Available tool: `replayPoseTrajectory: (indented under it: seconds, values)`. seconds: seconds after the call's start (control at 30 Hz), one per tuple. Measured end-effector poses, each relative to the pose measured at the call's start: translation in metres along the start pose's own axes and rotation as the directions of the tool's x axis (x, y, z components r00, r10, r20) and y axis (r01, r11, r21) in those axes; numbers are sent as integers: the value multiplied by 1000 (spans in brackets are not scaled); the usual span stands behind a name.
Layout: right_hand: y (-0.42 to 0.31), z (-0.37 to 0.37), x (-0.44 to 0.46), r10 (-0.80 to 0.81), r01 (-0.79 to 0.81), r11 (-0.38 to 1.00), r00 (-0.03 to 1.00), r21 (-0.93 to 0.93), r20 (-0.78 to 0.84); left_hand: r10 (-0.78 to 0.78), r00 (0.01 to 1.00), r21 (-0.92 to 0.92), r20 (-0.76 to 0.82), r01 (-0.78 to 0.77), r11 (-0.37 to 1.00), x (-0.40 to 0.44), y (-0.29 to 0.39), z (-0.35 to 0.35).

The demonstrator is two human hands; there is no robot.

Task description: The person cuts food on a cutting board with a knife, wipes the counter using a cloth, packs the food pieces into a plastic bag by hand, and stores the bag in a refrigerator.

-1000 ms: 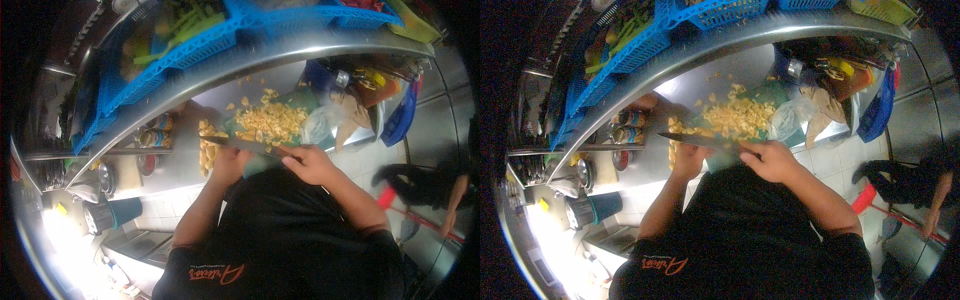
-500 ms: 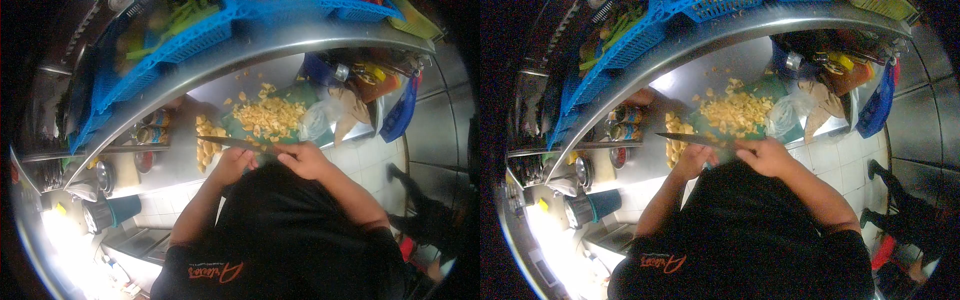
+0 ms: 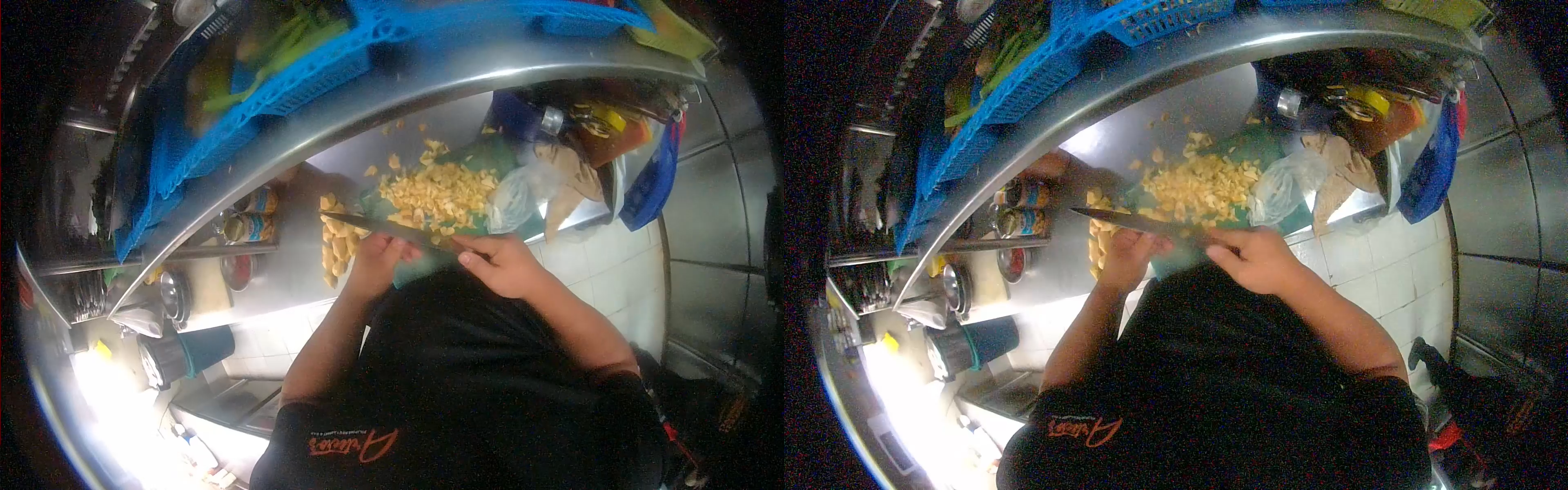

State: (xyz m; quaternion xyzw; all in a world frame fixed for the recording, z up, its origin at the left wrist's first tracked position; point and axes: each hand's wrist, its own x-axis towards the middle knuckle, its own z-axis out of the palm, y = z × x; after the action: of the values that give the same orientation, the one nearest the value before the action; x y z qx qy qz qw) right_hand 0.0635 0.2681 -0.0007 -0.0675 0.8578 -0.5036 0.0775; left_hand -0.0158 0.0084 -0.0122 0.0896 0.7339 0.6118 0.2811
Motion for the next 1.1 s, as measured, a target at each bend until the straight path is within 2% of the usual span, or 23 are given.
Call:
replayPoseTrajectory:
  seconds: [0.03,0.13,0.23,0.33,0.4,0.47,0.53,0.63,0.73,0.83,0.93,0.97,1.07,1.1]
  values:
    - [-1,1,1,-27,26,999,1000,-39,-15,16,999,-16,33,-15,1000,-1,1,0]
    - [15,-3,6,105,-104,990,995,-98,-3,-130,991,-337,-33,111,935,-3,-4,6]
    - [32,-10,-1,296,-295,955,955,41,-11,-87,995,-460,-53,53,886,-6,-10,7]
    - [25,-5,-9,153,-145,976,988,165,-36,-79,996,-256,-50,64,964,2,-22,-3]
    - [8,-6,-7,36,-33,995,999,95,-31,-28,998,-209,-55,16,978,4,-29,-5]
    - [-6,-5,-2,-27,28,999,999,25,-30,-23,994,-296,-103,-8,955,5,-30,-3]
    - [-11,-4,1,-28,26,999,999,-42,-40,-84,980,-507,-180,-19,862,2,-1,14]
    - [-12,-6,4,-38,35,993,999,-115,-29,-48,985,-139,-165,25,990,3,16,14]
    - [-19,-8,3,-11,5,982,999,-188,-31,-63,979,-404,-195,-22,914,4,4,17]
    - [-5,-6,4,-29,19,980,999,-199,-44,-168,973,-577,-157,48,815,3,-3,18]
    - [28,-4,4,250,-243,963,967,-119,54,-188,978,-698,-87,75,713,0,-11,12]
    - [36,-3,0,254,-253,967,967,-29,28,-200,977,-698,-69,96,709,-1,-9,11]
    - [37,5,-9,131,-120,975,990,187,-45,-210,977,-707,-28,129,695,-5,-3,7]
    - [31,4,-9,107,-102,981,994,168,-22,-185,983,-713,-9,123,691,-3,-9,5]
